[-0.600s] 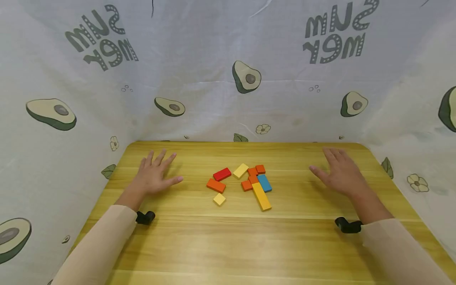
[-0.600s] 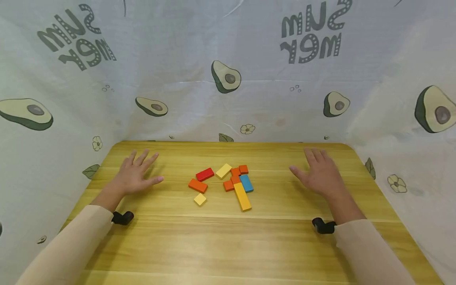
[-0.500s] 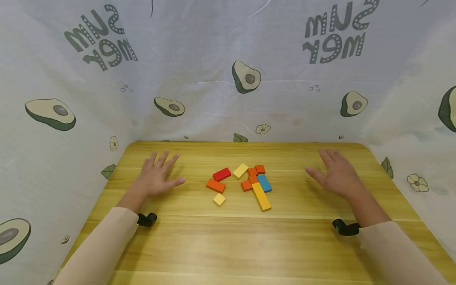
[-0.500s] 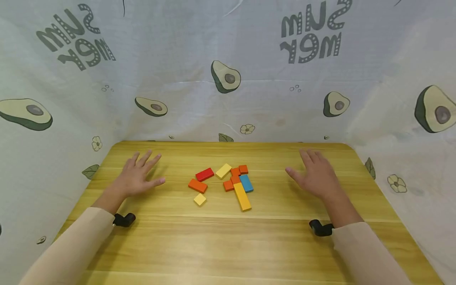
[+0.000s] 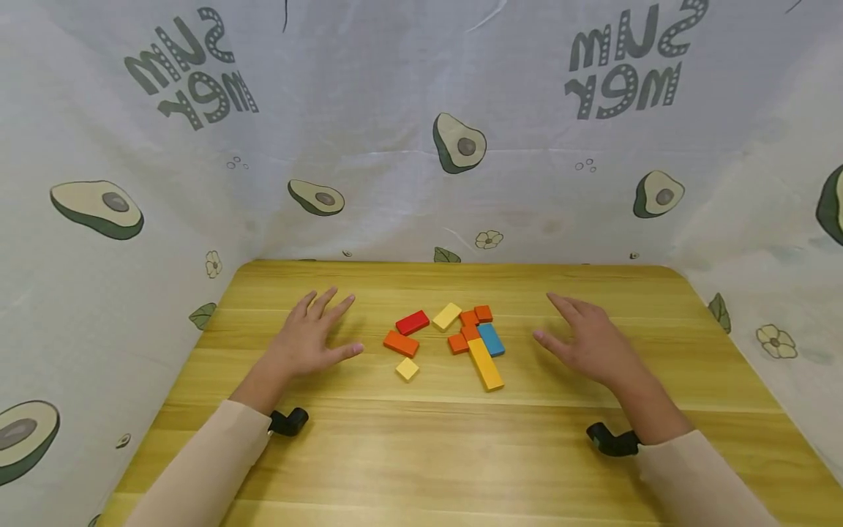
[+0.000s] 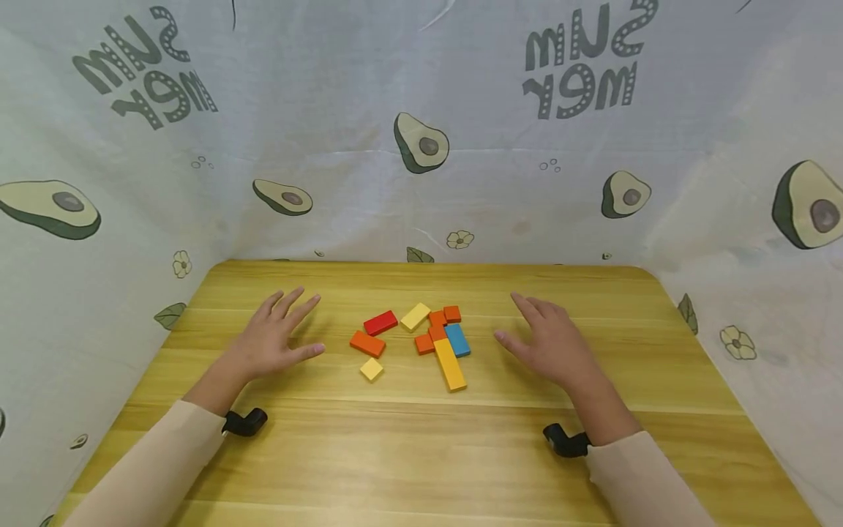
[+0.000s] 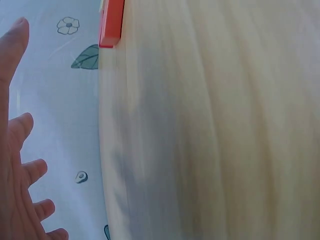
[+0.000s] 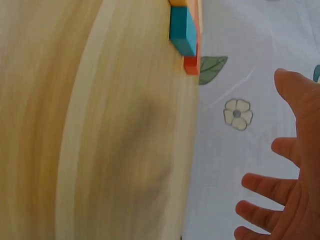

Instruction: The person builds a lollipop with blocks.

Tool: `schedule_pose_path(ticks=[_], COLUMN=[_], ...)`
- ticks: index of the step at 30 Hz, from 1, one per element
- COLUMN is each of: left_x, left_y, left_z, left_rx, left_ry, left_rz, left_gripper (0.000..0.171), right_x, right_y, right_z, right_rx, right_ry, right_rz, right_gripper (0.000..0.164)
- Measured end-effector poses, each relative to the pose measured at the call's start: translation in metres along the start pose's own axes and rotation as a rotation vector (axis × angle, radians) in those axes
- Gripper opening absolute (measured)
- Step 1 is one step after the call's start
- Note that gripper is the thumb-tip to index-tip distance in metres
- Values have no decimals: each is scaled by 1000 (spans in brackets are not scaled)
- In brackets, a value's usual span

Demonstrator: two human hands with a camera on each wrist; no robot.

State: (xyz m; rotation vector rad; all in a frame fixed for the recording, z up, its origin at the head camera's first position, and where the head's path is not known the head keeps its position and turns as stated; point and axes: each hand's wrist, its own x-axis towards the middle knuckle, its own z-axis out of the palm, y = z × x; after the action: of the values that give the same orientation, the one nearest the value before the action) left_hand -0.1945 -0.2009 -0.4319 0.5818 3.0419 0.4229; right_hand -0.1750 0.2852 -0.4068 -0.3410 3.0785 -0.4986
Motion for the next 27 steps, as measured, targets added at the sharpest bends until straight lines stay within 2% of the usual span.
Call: schedule_pose_path(ticks=[5,10,16,20,23,27], left_x=[-3,-6,-8,-7,-6,-4], left_y=[14,26,40,45,50,56], left_z=[7,14,19,25,29,35], left_rx=[-12,-53,-86,-67,-76,-113], left_ry=[9,-4,-19,-32,-32,-29], left_rz=[41,93,150,184,220,263], left_gripper=[91,87,76,69,62,53], right_x=[-5,-6,0,3,4,6], right_y=[-12,-24,-34,-37,-38,-40], right_z=[12,23,35,39,39,39], right_rx=[21,63,157,240,304,336], right_ry=[1,-43,-155,-243,-312,-381], right_rz=[-29,-53,-113,-142,-141,-115], right_gripper=[76,70,68,71,72,73])
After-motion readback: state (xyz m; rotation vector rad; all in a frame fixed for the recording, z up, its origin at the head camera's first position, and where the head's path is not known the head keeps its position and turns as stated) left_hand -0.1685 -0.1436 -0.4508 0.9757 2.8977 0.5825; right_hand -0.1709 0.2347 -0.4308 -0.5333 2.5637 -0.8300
